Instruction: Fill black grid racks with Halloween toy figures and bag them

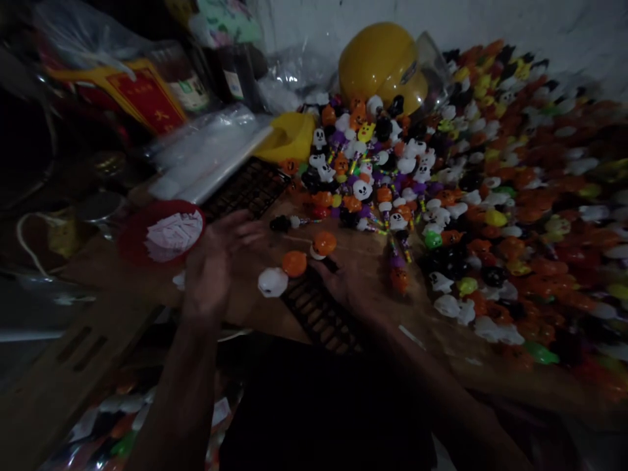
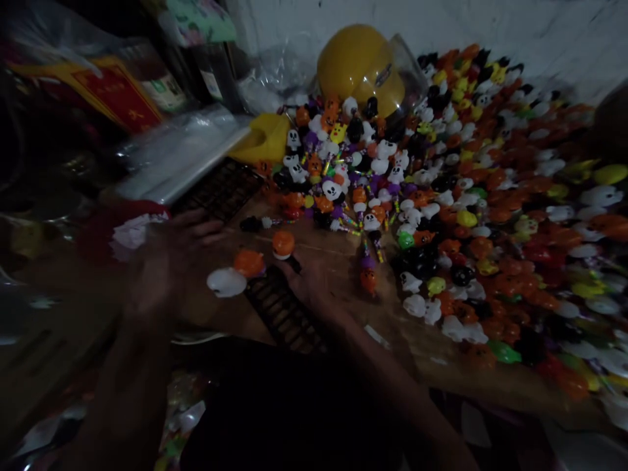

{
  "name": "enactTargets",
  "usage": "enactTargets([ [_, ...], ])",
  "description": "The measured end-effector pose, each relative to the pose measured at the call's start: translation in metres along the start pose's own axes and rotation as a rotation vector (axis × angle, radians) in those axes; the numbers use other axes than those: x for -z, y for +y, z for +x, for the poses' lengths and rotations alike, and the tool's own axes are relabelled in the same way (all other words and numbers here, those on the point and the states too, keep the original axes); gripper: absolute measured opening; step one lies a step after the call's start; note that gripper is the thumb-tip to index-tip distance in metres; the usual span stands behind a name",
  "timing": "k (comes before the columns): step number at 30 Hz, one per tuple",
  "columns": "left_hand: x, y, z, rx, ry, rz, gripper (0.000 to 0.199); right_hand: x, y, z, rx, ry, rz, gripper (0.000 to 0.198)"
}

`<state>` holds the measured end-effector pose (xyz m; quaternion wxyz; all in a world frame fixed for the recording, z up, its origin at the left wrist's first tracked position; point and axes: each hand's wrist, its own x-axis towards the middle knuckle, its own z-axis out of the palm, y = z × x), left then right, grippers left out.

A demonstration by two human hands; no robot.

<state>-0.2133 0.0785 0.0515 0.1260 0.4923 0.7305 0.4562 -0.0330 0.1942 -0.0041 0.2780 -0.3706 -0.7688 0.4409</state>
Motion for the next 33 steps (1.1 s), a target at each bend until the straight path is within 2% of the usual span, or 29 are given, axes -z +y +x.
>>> enactTargets([
  [3,-0.005,-0.019,0.011,0.172,0.074,-0.132,0.043,-0.001,0.002,0.001,-0.024,0.066,0.017,0.021],
  [5,-0.01,-0.027,0.024,0.197,0.062,-0.046,0.033,-0.001,0.002,0.001,-0.028,0.085,0.021,0.021],
  [8,-0.022,-0.035,0.049,0.13,0.015,0.144,0.032,0.003,-0.001,0.002,0.008,0.147,-0.043,0.026],
  [11,-0.037,-0.037,0.071,-0.011,-0.106,0.395,0.037,0.018,-0.009,0.007,0.078,0.198,-0.221,0.028],
  [13,-0.044,-0.037,0.079,-0.045,-0.168,0.485,0.03,0.032,-0.011,0.01,0.104,0.157,-0.343,0.027],
  [15,-0.041,-0.033,0.081,-0.029,-0.193,0.484,0.025,0.046,-0.008,0.011,0.084,0.103,-0.459,0.027],
  [17,-0.028,-0.024,0.079,-0.024,-0.181,0.428,0.025,0.059,0.001,0.008,0.026,0.076,-0.596,0.025],
  [20,0.002,0.002,0.072,-0.126,-0.133,0.304,0.025,0.068,0.009,0.002,-0.018,0.082,-0.758,0.019],
  [23,0.02,0.037,0.065,-0.241,-0.13,0.286,0.021,0.068,-0.008,0.001,0.107,0.212,-0.756,0.027],
  [25,0.02,0.058,0.059,-0.308,-0.145,0.299,0.022,0.066,-0.031,0.003,0.251,0.264,-0.704,0.037],
  [28,0.009,0.08,0.049,-0.378,-0.159,0.278,0.031,0.061,-0.058,0.007,0.431,0.151,-0.655,0.039],
  [30,0.002,0.086,0.043,-0.36,-0.174,0.238,0.042,0.058,-0.061,0.009,0.466,0.089,-0.636,0.037],
  [33,0.002,0.083,0.036,-0.313,-0.23,0.123,0.073,0.056,-0.047,0.007,0.42,0.105,-0.513,0.031],
])
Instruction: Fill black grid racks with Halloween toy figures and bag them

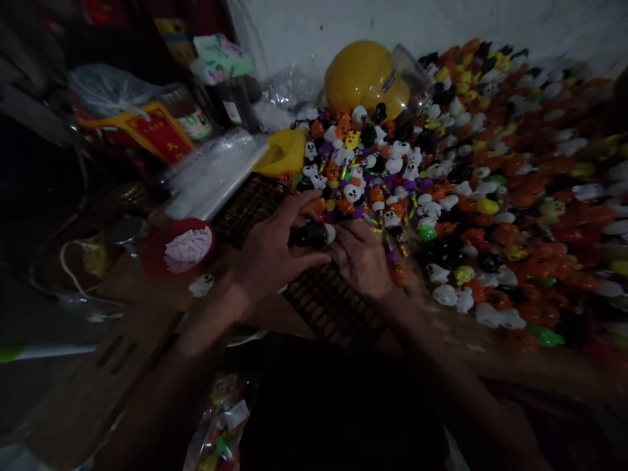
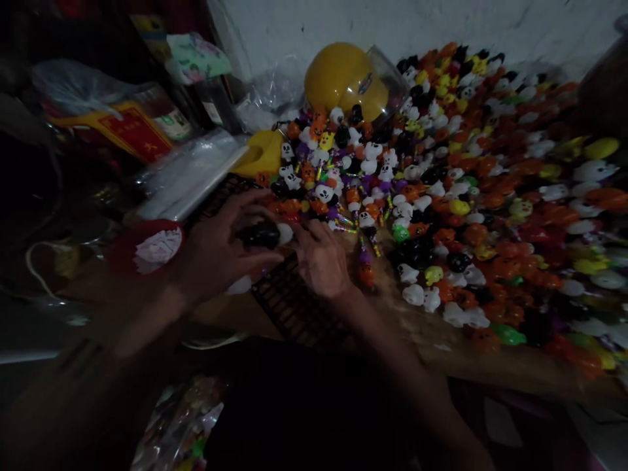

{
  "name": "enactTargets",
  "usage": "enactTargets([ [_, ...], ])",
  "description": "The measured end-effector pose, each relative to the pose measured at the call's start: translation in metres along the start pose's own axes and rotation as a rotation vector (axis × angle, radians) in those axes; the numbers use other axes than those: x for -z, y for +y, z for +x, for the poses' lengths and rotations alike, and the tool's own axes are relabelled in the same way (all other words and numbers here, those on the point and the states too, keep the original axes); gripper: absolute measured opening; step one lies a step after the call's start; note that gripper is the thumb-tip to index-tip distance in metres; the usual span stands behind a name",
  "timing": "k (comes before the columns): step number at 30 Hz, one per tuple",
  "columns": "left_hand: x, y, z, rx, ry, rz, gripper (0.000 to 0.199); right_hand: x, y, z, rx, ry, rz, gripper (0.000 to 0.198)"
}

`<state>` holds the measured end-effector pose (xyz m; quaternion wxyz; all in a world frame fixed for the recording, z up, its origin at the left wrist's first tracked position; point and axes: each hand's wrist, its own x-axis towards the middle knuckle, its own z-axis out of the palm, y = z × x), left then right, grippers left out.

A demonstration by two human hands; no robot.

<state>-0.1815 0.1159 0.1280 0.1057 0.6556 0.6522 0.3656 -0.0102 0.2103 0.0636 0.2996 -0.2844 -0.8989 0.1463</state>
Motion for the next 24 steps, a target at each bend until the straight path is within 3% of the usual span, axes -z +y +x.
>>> enactTargets([
  [2,0.003,-0.006,-0.006,0.036,0.037,-0.037,0.077,-0.006,0.007,-0.009,-0.062,-0.005,0.108,0.026],
  [6,0.003,-0.017,-0.019,0.176,0.103,0.119,0.042,-0.015,0.012,-0.021,-0.157,-0.079,0.318,0.026],
  [11,-0.015,-0.015,-0.03,0.162,-0.056,0.229,0.049,-0.023,0.015,-0.021,-0.235,-0.116,0.37,0.03],
  [14,-0.02,-0.014,-0.033,0.226,-0.124,0.22,0.046,-0.021,0.017,-0.02,-0.253,-0.158,0.437,0.031],
  [20,-0.014,-0.016,-0.031,0.25,-0.093,0.187,0.047,-0.018,0.018,-0.022,-0.264,-0.207,0.679,0.029],
  [24,-0.009,-0.014,-0.032,0.247,-0.081,0.174,0.045,-0.021,0.015,-0.027,-0.402,-0.183,0.75,0.025],
])
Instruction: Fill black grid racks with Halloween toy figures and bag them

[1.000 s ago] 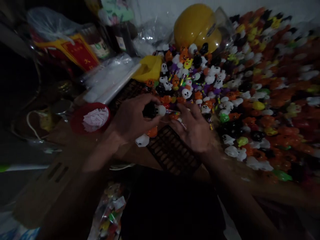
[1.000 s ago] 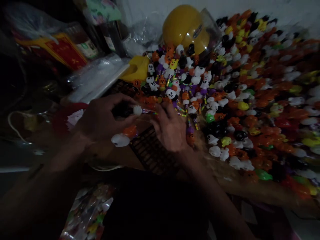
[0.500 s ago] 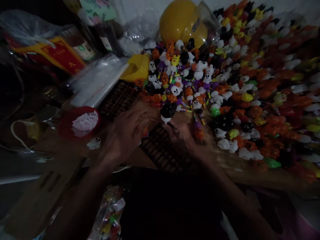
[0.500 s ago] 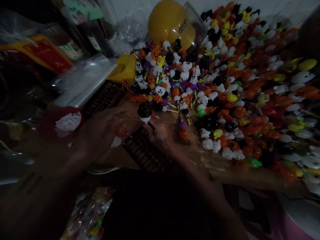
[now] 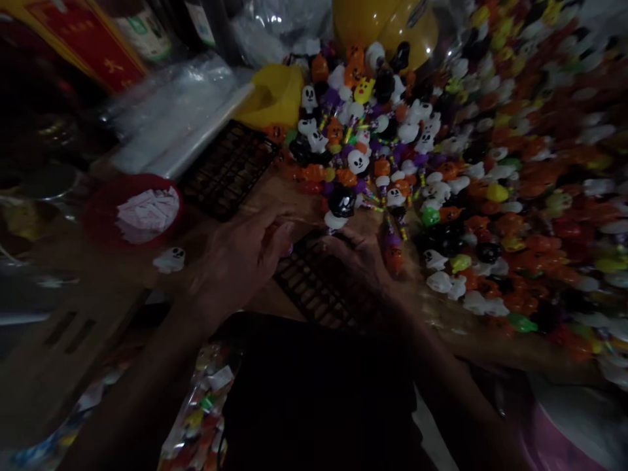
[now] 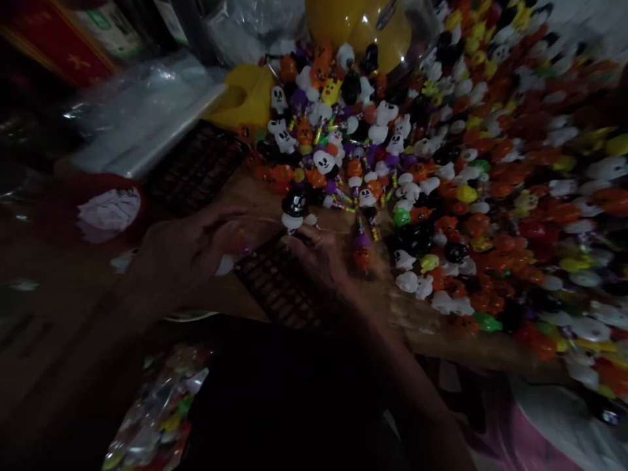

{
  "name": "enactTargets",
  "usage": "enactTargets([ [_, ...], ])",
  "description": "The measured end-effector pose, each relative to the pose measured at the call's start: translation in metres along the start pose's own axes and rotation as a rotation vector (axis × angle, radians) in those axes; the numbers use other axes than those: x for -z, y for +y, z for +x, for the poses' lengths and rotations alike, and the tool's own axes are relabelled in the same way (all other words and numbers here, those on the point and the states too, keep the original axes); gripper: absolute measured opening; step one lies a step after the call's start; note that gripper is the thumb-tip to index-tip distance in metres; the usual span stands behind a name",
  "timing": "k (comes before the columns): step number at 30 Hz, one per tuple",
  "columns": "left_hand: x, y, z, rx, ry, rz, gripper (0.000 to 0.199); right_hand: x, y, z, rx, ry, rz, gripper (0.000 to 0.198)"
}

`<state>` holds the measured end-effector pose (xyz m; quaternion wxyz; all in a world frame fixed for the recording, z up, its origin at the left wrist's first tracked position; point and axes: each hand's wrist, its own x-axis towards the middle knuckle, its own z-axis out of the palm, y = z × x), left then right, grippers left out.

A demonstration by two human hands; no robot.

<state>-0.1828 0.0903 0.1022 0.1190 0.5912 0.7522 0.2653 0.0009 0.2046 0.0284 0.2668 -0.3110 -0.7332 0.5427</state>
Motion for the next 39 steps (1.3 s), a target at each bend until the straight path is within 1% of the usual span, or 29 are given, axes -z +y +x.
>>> enactTargets([
  [2,0.001,0.001,-0.004,-0.027,-0.01,-0.012,0.044,-0.002,0.001,-0.002,-0.04,0.015,0.033,0.026],
  [5,0.0,0.001,-0.009,-0.053,-0.015,-0.037,0.043,-0.005,0.003,-0.004,-0.041,0.016,0.044,0.027],
  [7,-0.002,0.001,-0.01,-0.042,-0.01,-0.052,0.041,-0.005,0.004,-0.004,-0.019,0.038,0.0,0.028],
  [9,-0.004,0.001,-0.009,-0.027,-0.01,-0.058,0.039,-0.006,0.006,-0.003,0.015,0.065,-0.09,0.027],
  [12,-0.005,0.0,-0.007,-0.011,-0.015,-0.032,0.037,-0.008,0.007,0.001,0.066,0.045,-0.203,0.02],
  [14,-0.004,-0.001,-0.007,-0.007,-0.021,-0.023,0.037,-0.014,0.007,0.006,0.1,0.037,-0.214,0.017],
  [17,-0.003,-0.003,-0.007,-0.01,-0.042,-0.056,0.036,-0.027,0.012,0.015,0.121,0.085,-0.185,0.016],
  [20,-0.003,-0.006,-0.006,-0.065,-0.029,-0.072,0.035,-0.037,0.018,0.023,0.119,0.104,-0.199,0.014],
  [23,-0.005,-0.008,-0.005,-0.112,0.021,-0.06,0.032,-0.038,0.022,0.023,0.16,0.101,-0.268,0.012],
  [26,-0.007,-0.009,-0.005,-0.107,0.025,-0.061,0.031,-0.036,0.023,0.018,0.176,0.112,-0.323,0.014],
  [29,-0.007,-0.006,-0.007,-0.087,-0.013,-0.069,0.033,-0.036,0.025,0.013,0.219,0.146,-0.365,0.013],
  [31,-0.003,-0.003,-0.006,-0.044,-0.038,-0.079,0.036,-0.038,0.027,0.01,0.288,0.135,-0.418,0.013],
  [33,0.004,0.002,-0.003,0.024,-0.059,-0.063,0.04,-0.041,0.03,0.01,0.341,0.109,-0.482,0.019],
  [36,0.013,0.009,0.006,0.101,-0.12,-0.015,0.048,-0.044,0.032,0.012,0.34,0.081,-0.554,0.023],
  [37,0.015,0.012,0.009,0.1,-0.144,-0.013,0.049,-0.044,0.032,0.013,0.336,0.074,-0.565,0.023],
  [39,0.015,0.016,0.012,0.047,-0.17,0.004,0.043,-0.043,0.031,0.014,0.34,0.063,-0.569,0.022],
])
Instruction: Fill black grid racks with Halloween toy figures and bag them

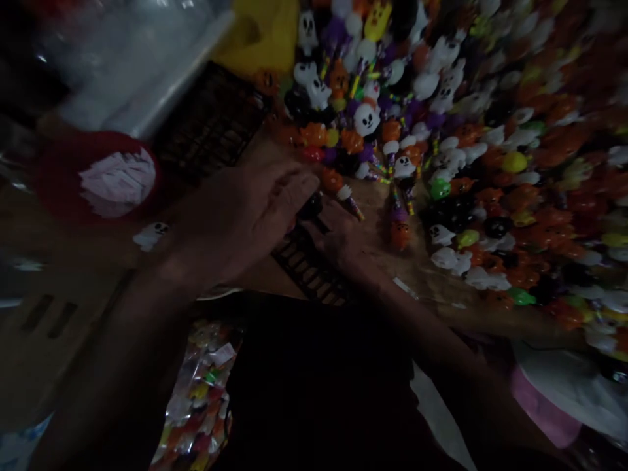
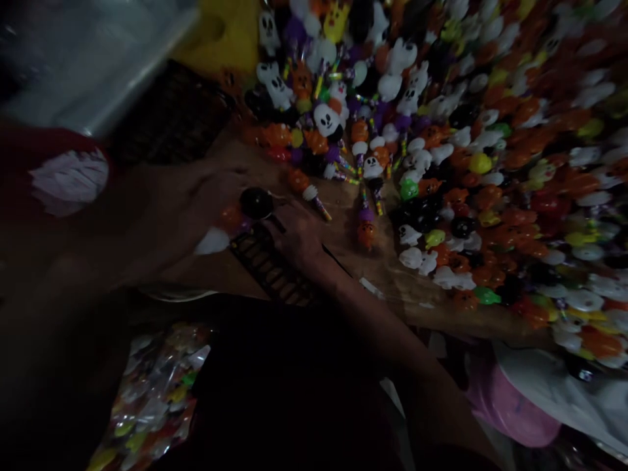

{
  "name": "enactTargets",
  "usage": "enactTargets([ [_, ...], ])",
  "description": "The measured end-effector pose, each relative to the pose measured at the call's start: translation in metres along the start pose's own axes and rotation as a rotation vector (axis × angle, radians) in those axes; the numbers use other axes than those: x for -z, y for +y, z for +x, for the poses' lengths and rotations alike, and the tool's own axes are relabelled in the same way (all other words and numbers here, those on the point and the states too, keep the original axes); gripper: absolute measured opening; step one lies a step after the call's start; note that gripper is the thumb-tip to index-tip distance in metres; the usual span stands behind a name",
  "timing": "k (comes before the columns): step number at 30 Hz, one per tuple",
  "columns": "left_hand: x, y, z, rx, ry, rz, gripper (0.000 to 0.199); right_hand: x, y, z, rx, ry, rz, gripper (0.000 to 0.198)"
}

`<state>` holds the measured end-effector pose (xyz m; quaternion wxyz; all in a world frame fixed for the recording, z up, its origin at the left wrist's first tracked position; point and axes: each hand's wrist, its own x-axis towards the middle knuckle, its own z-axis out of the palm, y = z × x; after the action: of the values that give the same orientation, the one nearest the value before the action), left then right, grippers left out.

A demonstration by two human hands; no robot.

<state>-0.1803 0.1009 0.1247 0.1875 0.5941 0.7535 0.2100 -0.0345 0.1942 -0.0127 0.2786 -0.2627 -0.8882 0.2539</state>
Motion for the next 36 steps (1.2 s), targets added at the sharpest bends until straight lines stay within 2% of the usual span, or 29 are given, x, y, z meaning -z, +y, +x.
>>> enactTargets([
  [2,-0.003,0.003,0.001,-0.055,-0.006,0.104,0.042,0.004,-0.001,-0.001,0.032,-0.017,0.016,0.019],
  [5,-0.007,0.005,-0.001,-0.05,-0.024,0.309,0.067,0.02,0.0,-0.009,0.066,0.032,0.001,0.023],
  [7,-0.007,0.004,-0.003,-0.007,-0.053,0.341,0.068,0.036,0.002,-0.016,0.011,0.125,-0.075,0.027],
  [9,-0.006,0.002,-0.003,0.025,-0.056,0.305,0.068,0.052,0.007,-0.021,-0.101,0.17,-0.184,0.027],
  [11,-0.006,0.002,-0.002,0.016,-0.034,0.253,0.071,0.061,0.013,-0.021,-0.208,0.134,-0.28,0.025],
  [13,-0.01,0.003,0.0,-0.032,0.015,0.224,0.07,0.064,0.018,-0.016,-0.297,0.042,-0.34,0.024],
  [16,-0.019,0.005,0.004,-0.067,0.048,0.209,0.047,0.061,0.023,-0.008,-0.364,-0.054,-0.352,0.025],
  [18,-0.023,0.005,0.006,-0.065,0.017,0.18,0.037,0.06,0.025,-0.007,-0.35,-0.048,-0.303,0.021],
  [21,-0.024,0.003,0.008,-0.07,-0.015,0.172,0.038,0.061,0.025,-0.01,-0.336,0.004,-0.135,0.015],
  [26,-0.019,-0.002,0.01,-0.031,0.001,0.248,0.038,0.063,0.019,-0.009,-0.426,0.067,0.088,0.019],
  [28,-0.019,-0.003,0.011,-0.024,0.001,0.257,0.039,0.063,0.017,-0.006,-0.42,0.057,0.13,0.024],
  [33,-0.02,-0.007,0.012,-0.021,0.005,0.23,0.038,0.063,0.016,-0.002,-0.271,-0.035,0.219,0.024],
  [36,-0.022,-0.009,0.012,-0.041,0.036,0.207,0.037,0.066,0.017,-0.003,-0.297,-0.129,0.337,0.025],
])
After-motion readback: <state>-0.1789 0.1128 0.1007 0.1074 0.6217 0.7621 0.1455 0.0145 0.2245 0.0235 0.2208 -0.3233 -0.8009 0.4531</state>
